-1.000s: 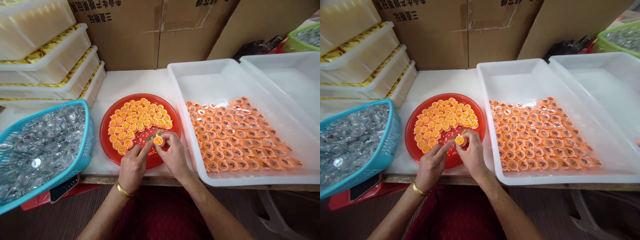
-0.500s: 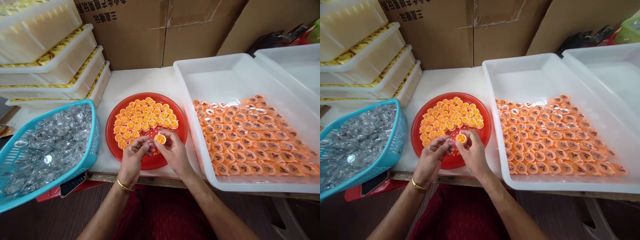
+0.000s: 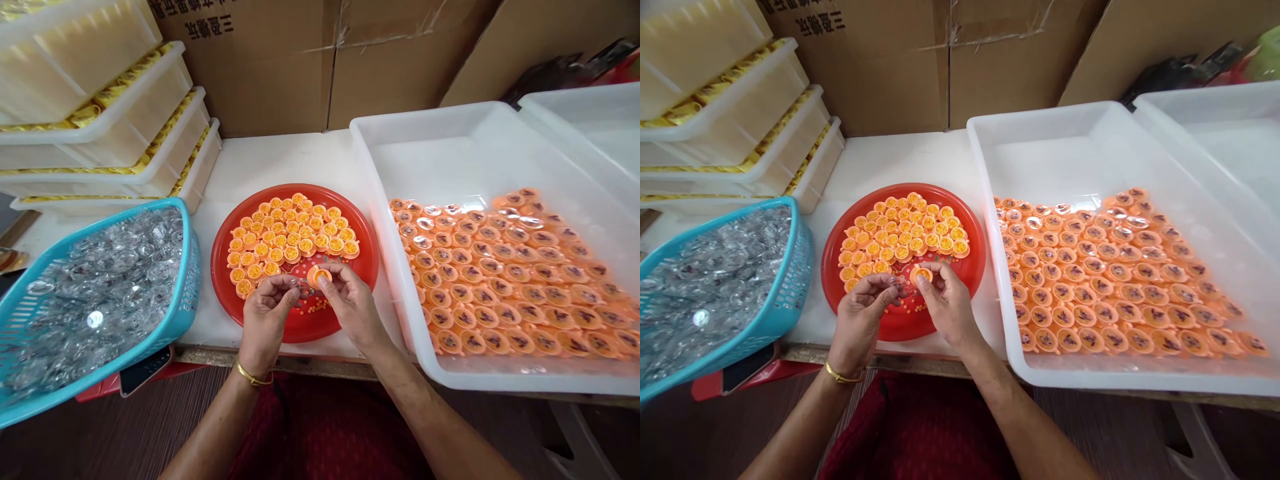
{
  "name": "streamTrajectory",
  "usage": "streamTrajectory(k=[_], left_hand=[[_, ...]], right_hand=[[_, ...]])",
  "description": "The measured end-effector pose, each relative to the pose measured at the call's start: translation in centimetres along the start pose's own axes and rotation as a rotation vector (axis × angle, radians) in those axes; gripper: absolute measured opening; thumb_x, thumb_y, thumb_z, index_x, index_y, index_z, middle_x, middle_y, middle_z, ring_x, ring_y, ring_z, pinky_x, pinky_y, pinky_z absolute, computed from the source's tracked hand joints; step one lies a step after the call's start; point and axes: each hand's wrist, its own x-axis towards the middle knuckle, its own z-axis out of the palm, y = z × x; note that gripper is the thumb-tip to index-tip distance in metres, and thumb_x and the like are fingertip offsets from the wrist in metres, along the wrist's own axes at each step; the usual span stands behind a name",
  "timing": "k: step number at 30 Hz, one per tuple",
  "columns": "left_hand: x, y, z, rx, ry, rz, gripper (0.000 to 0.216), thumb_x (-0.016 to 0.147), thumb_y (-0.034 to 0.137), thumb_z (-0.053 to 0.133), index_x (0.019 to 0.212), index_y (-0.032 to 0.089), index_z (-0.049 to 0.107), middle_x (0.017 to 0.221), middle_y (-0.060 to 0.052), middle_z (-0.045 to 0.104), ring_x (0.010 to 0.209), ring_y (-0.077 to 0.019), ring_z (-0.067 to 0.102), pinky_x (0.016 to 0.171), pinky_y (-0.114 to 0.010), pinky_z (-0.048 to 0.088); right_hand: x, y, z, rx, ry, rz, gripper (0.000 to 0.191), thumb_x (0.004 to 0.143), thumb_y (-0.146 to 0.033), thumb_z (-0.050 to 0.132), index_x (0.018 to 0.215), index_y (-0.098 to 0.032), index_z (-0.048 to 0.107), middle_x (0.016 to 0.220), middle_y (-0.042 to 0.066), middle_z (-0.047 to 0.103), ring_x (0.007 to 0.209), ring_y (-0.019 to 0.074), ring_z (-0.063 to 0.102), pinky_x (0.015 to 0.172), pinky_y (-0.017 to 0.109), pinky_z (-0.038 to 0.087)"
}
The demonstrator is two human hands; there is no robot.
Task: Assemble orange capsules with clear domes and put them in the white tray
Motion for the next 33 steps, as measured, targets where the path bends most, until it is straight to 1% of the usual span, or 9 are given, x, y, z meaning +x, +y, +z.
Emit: streamTrajectory(k=[5, 8, 11, 15, 20, 22, 25, 29, 33], left_hand=[[0.2, 0.7, 0.1, -0.328, 0.007, -0.289, 0.021, 0.068, 0.026, 0.078, 0.077, 0.014, 0.063, 0.076, -0.001, 0.067, 0.065, -0.0103, 0.065, 0.055, -0.018, 0.048], [0.3, 0.9, 0.2, -0.433, 0.059, -0.426, 0.015, 0.072, 0.023, 0.074, 0.079, 0.014, 0.064, 0.072, 0.000, 0.067, 0.058, -0.0076, 0.062, 0.047, -0.015, 0.044], [0.4, 1.0, 0.5, -0.511, 0.098, -0.486, 0.006, 0.082, 0.018, 0.064, 0.078, 0.013, 0.063, 0.069, 0.000, 0.066, 0.054, -0.0059, 0.060, 0.044, -0.013, 0.042], [0.5, 1.2, 1.2, -0.571, 0.178, -0.539, 0.015, 0.088, 0.010, 0.053, 0.077, 0.012, 0.064, 0.066, 0.000, 0.065, 0.056, -0.0062, 0.063, 0.045, -0.012, 0.045], [0.5, 1.4, 1.4, -0.600, 0.188, -0.580, 0.016, 0.087, 0.007, 0.053, 0.077, 0.012, 0.065, 0.071, -0.002, 0.068, 0.060, -0.0066, 0.065, 0.047, -0.011, 0.047], [0.5, 1.3, 1.2, -0.611, 0.180, -0.596, 0.016, 0.086, 0.007, 0.053, 0.076, 0.012, 0.065, 0.070, -0.002, 0.067, 0.059, -0.0063, 0.064, 0.046, -0.011, 0.046], [0.4, 1.0, 0.9, -0.601, 0.133, -0.580, 0.012, 0.086, 0.009, 0.056, 0.078, 0.012, 0.065, 0.070, -0.002, 0.067, 0.058, -0.0067, 0.063, 0.044, -0.011, 0.045], [0.3, 0.4, 0.7, -0.549, 0.042, -0.459, 0.003, 0.080, 0.013, 0.065, 0.079, 0.011, 0.066, 0.070, -0.001, 0.065, 0.059, -0.0075, 0.062, 0.047, -0.013, 0.045], [0.3, 0.2, 0.5, -0.519, 0.025, -0.402, 0.011, 0.074, 0.017, 0.072, 0.079, 0.010, 0.065, 0.071, 0.000, 0.064, 0.057, -0.0063, 0.059, 0.047, -0.013, 0.044]], right_hand=[[0.3, 0.1, 0.0, -0.147, 0.029, -0.022, 0.022, 0.088, -0.039, 0.055, 0.097, -0.020, 0.062, 0.094, 0.005, 0.069, 0.082, 0.0175, 0.065, 0.077, 0.032, 0.054], [0.4, 0.3, 0.0, -0.115, 0.010, -0.004, 0.024, 0.088, -0.042, 0.054, 0.097, -0.021, 0.062, 0.092, 0.005, 0.068, 0.078, 0.0178, 0.065, 0.071, 0.031, 0.055], [0.4, 0.2, 0.0, -0.079, -0.013, 0.007, 0.027, 0.089, -0.046, 0.051, 0.094, -0.022, 0.062, 0.088, 0.004, 0.068, 0.073, 0.0177, 0.065, 0.064, 0.030, 0.055], [0.2, 0.0, -0.1, -0.143, -0.001, 0.017, 0.032, 0.093, -0.048, 0.044, 0.094, -0.022, 0.063, 0.084, 0.003, 0.068, 0.072, 0.0179, 0.064, 0.065, 0.031, 0.054], [0.1, 0.2, -0.2, -0.143, 0.021, -0.034, 0.031, 0.094, -0.045, 0.044, 0.105, -0.023, 0.063, 0.112, 0.007, 0.066, 0.098, 0.0209, 0.063, 0.076, 0.033, 0.056], [0.2, 0.4, -0.2, -0.137, 0.026, -0.057, 0.030, 0.094, -0.043, 0.044, 0.106, -0.023, 0.063, 0.119, 0.007, 0.063, 0.102, 0.0209, 0.062, 0.079, 0.034, 0.056], [0.1, 0.5, -0.2, -0.127, 0.015, -0.072, 0.029, 0.094, -0.042, 0.045, 0.106, -0.023, 0.063, 0.118, 0.007, 0.063, 0.103, 0.0211, 0.062, 0.081, 0.035, 0.056], [0.0, 0.2, -0.2, -0.085, -0.015, -0.033, 0.027, 0.092, -0.043, 0.049, 0.103, -0.022, 0.063, 0.113, 0.007, 0.065, 0.097, 0.0208, 0.064, 0.077, 0.034, 0.057], [-0.1, 0.0, -0.1, -0.070, -0.015, -0.006, 0.028, 0.089, -0.042, 0.054, 0.105, -0.021, 0.062, 0.102, 0.007, 0.068, 0.085, 0.0188, 0.066, 0.074, 0.032, 0.057]])
